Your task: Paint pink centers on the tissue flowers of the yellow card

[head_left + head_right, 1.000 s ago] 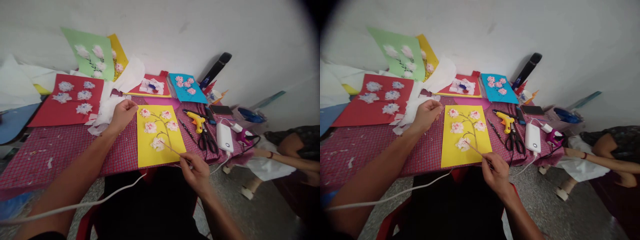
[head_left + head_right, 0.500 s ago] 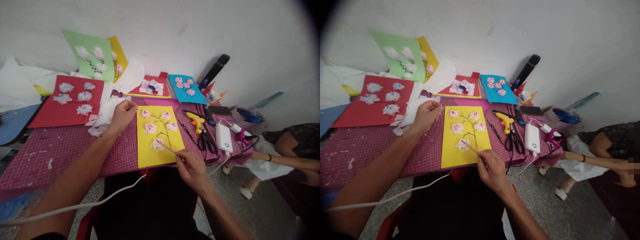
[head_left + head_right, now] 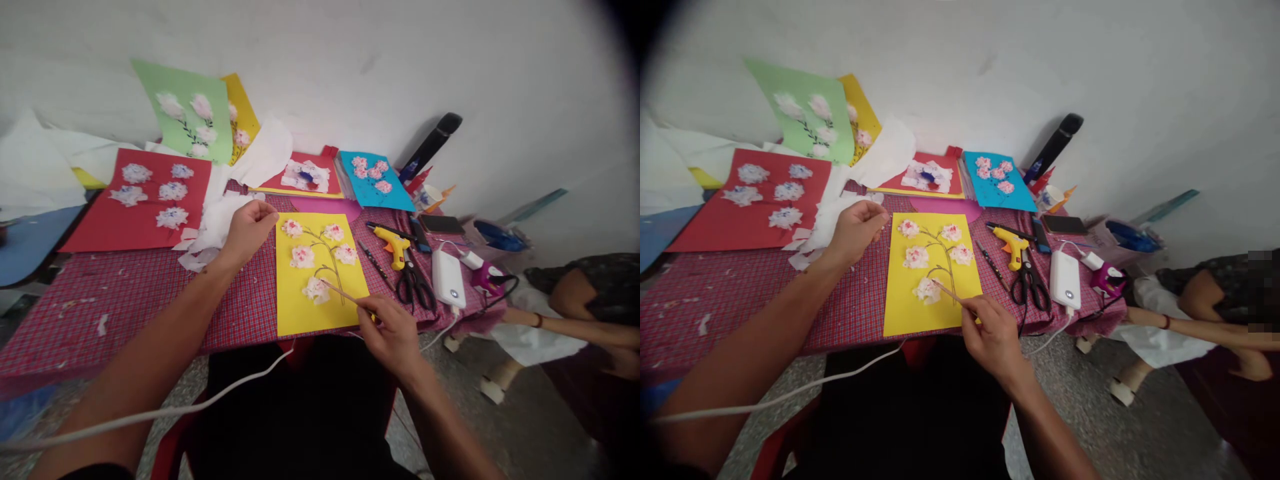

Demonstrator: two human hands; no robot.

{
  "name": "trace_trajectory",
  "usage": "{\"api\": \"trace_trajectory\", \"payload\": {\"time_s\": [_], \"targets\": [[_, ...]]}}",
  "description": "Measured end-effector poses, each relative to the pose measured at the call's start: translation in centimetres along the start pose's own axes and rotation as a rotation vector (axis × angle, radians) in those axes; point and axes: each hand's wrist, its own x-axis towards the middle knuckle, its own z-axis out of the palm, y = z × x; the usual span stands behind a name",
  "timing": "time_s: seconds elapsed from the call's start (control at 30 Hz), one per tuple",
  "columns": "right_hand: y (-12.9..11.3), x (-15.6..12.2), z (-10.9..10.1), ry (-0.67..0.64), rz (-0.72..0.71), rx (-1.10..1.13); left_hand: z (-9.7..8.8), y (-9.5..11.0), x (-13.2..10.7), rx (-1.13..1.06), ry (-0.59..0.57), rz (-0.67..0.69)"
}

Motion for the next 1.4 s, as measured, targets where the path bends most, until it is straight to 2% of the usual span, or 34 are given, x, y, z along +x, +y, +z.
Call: {"api": "trace_trajectory", "payload": {"time_s": [0.17, 0.23, 0.3, 0.4, 0.5, 0.57, 0.63, 0.77, 0.9, 0.97, 1.07, 1.13, 1.4], "targets": [[0.2, 1.7, -1.1, 0.042, -0.034, 0.031, -0.1, -0.1, 0.0, 0.011, 0.001, 0.004], [1.3, 4.1, -1.2, 0.05, -0.056, 0.007, -0.1, 0.0, 0.0, 0.015, -0.004, 0.008], [3.3, 7.7, -0.4, 0.076, -0.039, -0.04, -0.1, 0.1, -0.1, 0.023, -0.013, 0.01], [7.0, 14.7, 2.4, 0.113, 0.059, 0.001, -0.1, 0.1, -0.1, 0.024, -0.018, 0.006], [10.4, 21.1, 6.3, 0.066, 0.155, 0.011, -0.2, 0.3, -0.1, 0.012, -0.012, -0.006], [11.8, 24.0, 8.6, 0.038, 0.229, -0.027, -0.3, 0.4, -0.1, 0.012, -0.009, -0.011], [12.6, 25.6, 10.3, 0.002, 0.254, -0.059, -0.4, 0.6, -0.1, 0.019, -0.008, -0.01], [13.3, 26.4, 11.9, -0.066, 0.258, -0.1, -0.5, 0.8, -0.1, 0.012, -0.011, -0.005], [13.5, 26.0, 12.1, 0.039, 0.3, -0.008, -0.5, 0.7, -0.1, 0.005, -0.014, -0.002], [13.5, 25.9, 11.9, 0.086, 0.422, 0.119, -0.4, 0.7, -0.1, 0.006, -0.016, -0.007], [13.5, 26.0, 11.6, 0.145, 0.717, 0.455, -0.4, 0.7, -0.1, 0.007, -0.015, -0.016], [13.6, 26.2, 11.4, 0.185, 0.856, 0.635, -0.3, 0.7, -0.1, 0.01, -0.013, -0.019], [14.3, 26.3, 11.2, 0.211, 1.012, 0.856, -0.4, 0.6, -0.1, 0.014, -0.014, -0.025]]}}
